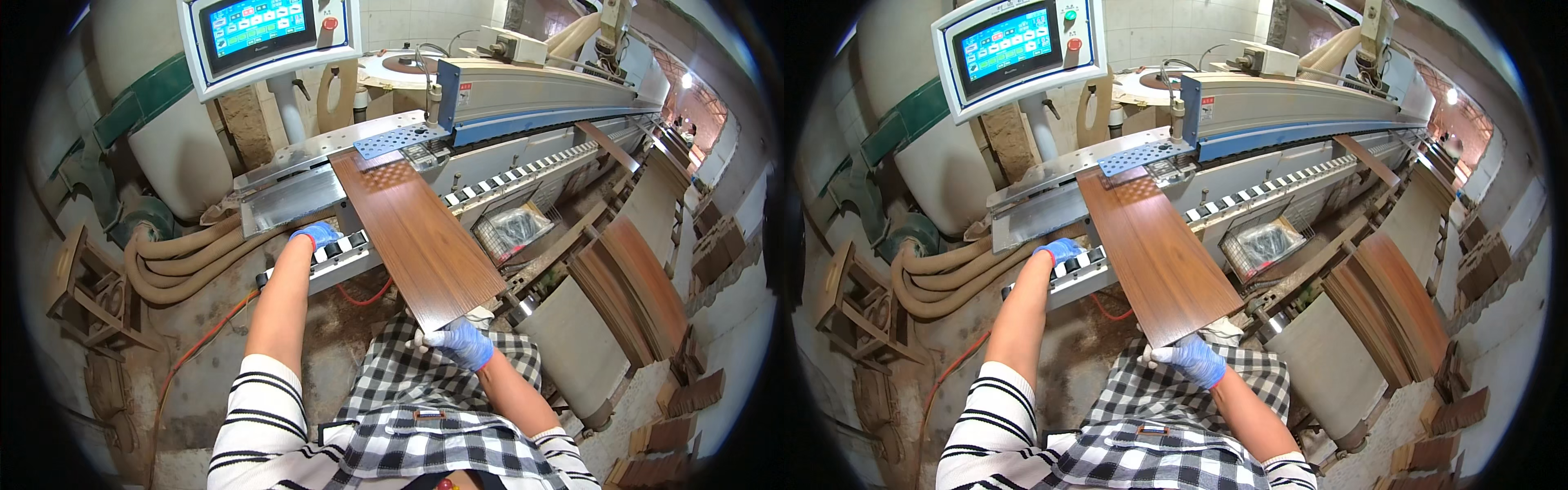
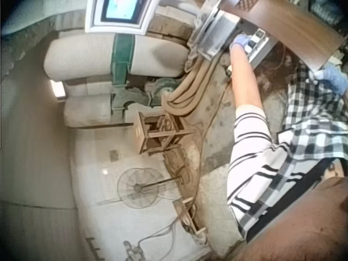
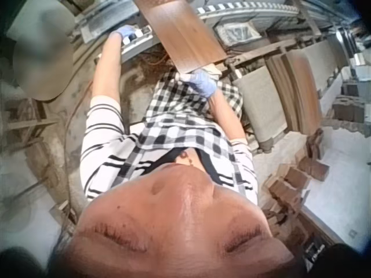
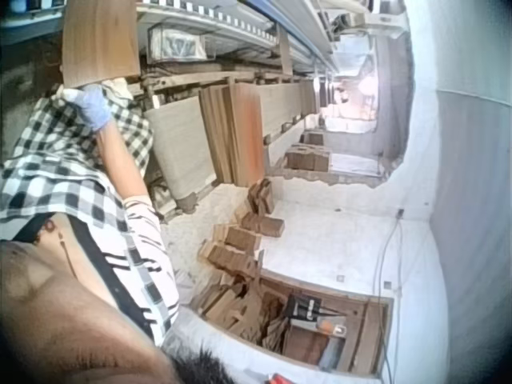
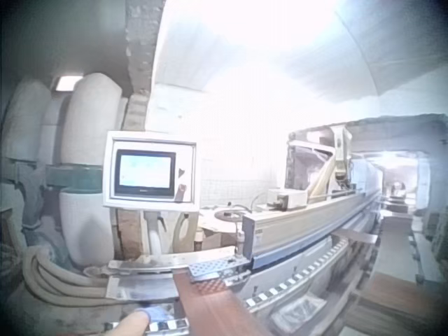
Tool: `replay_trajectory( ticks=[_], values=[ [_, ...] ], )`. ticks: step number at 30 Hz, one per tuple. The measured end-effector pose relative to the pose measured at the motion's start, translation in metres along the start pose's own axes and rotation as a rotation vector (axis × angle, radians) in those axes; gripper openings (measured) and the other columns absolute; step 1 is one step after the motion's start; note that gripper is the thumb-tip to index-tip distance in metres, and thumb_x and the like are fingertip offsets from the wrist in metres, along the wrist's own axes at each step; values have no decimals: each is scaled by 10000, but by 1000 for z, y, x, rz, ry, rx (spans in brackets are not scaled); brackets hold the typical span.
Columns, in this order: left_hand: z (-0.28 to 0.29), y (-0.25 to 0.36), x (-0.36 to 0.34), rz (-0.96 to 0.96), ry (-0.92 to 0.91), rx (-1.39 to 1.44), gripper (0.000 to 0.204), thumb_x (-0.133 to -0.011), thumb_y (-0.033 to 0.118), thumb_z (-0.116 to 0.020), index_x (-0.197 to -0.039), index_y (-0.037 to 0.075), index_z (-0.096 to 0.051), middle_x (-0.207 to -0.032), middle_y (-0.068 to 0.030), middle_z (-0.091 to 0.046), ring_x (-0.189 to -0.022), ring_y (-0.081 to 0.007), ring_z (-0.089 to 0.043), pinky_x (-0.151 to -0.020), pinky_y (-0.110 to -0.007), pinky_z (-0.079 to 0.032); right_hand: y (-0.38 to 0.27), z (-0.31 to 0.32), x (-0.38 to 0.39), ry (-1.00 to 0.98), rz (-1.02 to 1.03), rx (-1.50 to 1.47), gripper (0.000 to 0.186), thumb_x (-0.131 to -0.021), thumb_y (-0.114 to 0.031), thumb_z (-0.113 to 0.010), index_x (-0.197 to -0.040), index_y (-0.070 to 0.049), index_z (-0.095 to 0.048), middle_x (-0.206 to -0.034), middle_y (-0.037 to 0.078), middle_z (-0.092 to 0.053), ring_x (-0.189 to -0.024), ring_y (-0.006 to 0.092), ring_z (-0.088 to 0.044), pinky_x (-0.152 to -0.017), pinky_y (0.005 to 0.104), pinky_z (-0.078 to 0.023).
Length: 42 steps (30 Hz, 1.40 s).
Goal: The person repeatedly feeds wooden planks through a conveyor belt sander, guiding each piece with gloved hands and stacking the finished planks on a nearby table. The process is continuous and repetitive throughout the clip.
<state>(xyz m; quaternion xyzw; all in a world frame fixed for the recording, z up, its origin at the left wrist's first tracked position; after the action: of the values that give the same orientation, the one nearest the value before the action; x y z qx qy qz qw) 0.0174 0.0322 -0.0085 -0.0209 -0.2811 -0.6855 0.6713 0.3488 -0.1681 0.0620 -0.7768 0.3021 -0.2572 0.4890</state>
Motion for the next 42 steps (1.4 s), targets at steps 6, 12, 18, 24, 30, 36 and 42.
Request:
replay_trajectory(
  ticks=[6, 12, 18, 24, 30, 36, 42],
  values=[
    [0, 5, -1, -29, 18, -36, 529, -814, 470, -484, -1121, 47, -570, -1172, -165, -549, -1093, -331, -504, -910, -401, -391, 5, 15, 15, 186, -54, 13, 376, -777, -214, -649, -1038, 35, -546, -829, 107, -619, -711, 148, -581, -650, 244, -467],
    [-2, -2, -4, -18, 26, 78, 511, -817, 448, -495, -1099, 28, -571, -1136, -175, -566, -1069, -334, -516, -894, -400, -398, 9, 36, 21, 333, -27, 38, 304, -772, -202, -675, -942, 34, -588, -802, 85, -611, -675, 140, -588, -612, 243, -479],
    [1, 0, -1, -51, 56, -36, 455, -824, 416, -490, -1042, 30, -595, -1061, -178, -594, -980, -333, -550, -845, -390, -416, 0, 52, 33, 560, -63, -26, 296, -781, -177, -672, -932, 59, -576, -792, 93, -607, -665, 150, -596, -581, 244, -494],
    [1, -3, -3, -80, 71, -56, 442, -831, 416, -476, -1044, 51, -609, -1073, -158, -600, -961, -323, -572, -828, -395, -436, -10, 91, 41, 638, 49, 2, 165, -817, -164, -630, -823, -8, -576, -655, 80, -599, -530, 114, -550, -479, 224, -451],
    [0, 1, -2, -65, 27, -49, 437, -826, 387, -485, -1099, 61, -584, -1099, -152, -594, -997, -302, -567, -851, -373, -429, -27, 129, 53, 771, 46, 48, 269, -826, -295, -622, -746, -43, -574, -586, 43, -580, -448, 100, -499, -424, 210, -401],
    [-4, -13, -7, -35, -8, 128, 373, -827, 346, -492, -1013, 50, -622, -996, -145, -631, -907, -248, -585, -800, -371, -446, -38, 174, 69, 901, 166, 76, 269, -833, -283, -618, -860, -16, -615, -677, 43, -605, -543, 92, -526, -512, 212, -429],
    [1, 6, -2, -21, -34, 182, 330, -808, 325, -514, -988, 80, -643, -901, -29, -612, -837, -153, -536, -785, -322, -436, -20, 247, 190, 1236, 370, 35, 371, -866, -203, -570, -1190, -39, -493, -773, 69, -615, -585, 92, -545, -541, 229, -471]
  ],
)
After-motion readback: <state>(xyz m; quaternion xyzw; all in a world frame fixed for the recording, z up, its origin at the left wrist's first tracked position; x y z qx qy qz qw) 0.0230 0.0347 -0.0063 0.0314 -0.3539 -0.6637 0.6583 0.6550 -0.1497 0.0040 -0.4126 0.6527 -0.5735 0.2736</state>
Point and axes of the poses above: each hand's wrist, its own x-axis away from the middle knuckle, its own z-axis out of the back of the hand, y = z × x, the point moved 4 cm from there along -x, towards the middle knuckle
